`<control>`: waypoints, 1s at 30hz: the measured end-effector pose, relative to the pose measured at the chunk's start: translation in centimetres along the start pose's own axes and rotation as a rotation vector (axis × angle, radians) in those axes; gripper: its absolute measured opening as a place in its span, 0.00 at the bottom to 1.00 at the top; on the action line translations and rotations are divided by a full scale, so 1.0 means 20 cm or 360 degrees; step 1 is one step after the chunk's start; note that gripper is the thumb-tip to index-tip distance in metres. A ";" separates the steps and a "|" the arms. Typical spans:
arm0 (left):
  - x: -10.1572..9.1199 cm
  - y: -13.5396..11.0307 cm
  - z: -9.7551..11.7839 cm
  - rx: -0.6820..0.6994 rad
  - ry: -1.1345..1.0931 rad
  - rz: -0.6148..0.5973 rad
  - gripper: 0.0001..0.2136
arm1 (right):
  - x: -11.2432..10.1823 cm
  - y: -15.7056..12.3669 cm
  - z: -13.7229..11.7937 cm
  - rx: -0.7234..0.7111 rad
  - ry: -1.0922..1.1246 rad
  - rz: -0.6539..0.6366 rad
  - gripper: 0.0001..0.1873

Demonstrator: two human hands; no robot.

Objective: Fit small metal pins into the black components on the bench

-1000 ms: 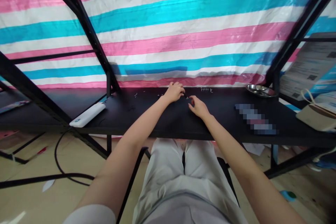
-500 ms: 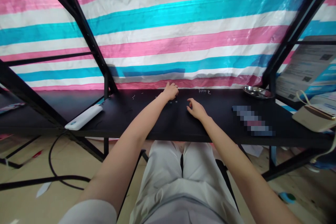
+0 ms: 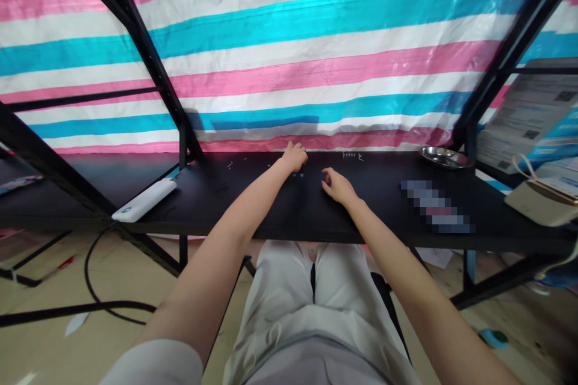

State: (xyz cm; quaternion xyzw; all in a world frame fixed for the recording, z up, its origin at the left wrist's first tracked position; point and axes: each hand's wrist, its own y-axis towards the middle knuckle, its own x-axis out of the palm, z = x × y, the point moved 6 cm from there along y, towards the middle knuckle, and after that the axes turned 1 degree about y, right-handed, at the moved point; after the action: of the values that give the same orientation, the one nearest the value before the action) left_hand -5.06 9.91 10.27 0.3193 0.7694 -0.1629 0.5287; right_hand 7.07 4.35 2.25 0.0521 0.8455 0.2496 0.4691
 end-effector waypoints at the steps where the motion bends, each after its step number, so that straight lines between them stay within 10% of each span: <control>1: 0.00 0.00 0.00 -0.0002 -0.0004 -0.0001 0.13 | 0.00 0.00 0.00 0.0002 0.0004 0.0000 0.17; 20: 0.01 -0.01 0.02 0.0038 0.0008 0.0001 0.16 | -0.01 0.00 0.00 0.0087 -0.0064 -0.0072 0.18; 30: 0.01 -0.12 0.24 0.0164 -0.0269 0.0339 0.23 | -0.05 -0.01 0.08 0.0420 -0.0475 0.0010 0.16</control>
State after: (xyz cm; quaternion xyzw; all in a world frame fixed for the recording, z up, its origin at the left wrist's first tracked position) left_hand -3.40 5.38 8.02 0.4110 0.6746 -0.1714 0.5887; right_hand 8.90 4.39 2.25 0.1522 0.7918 0.1277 0.5775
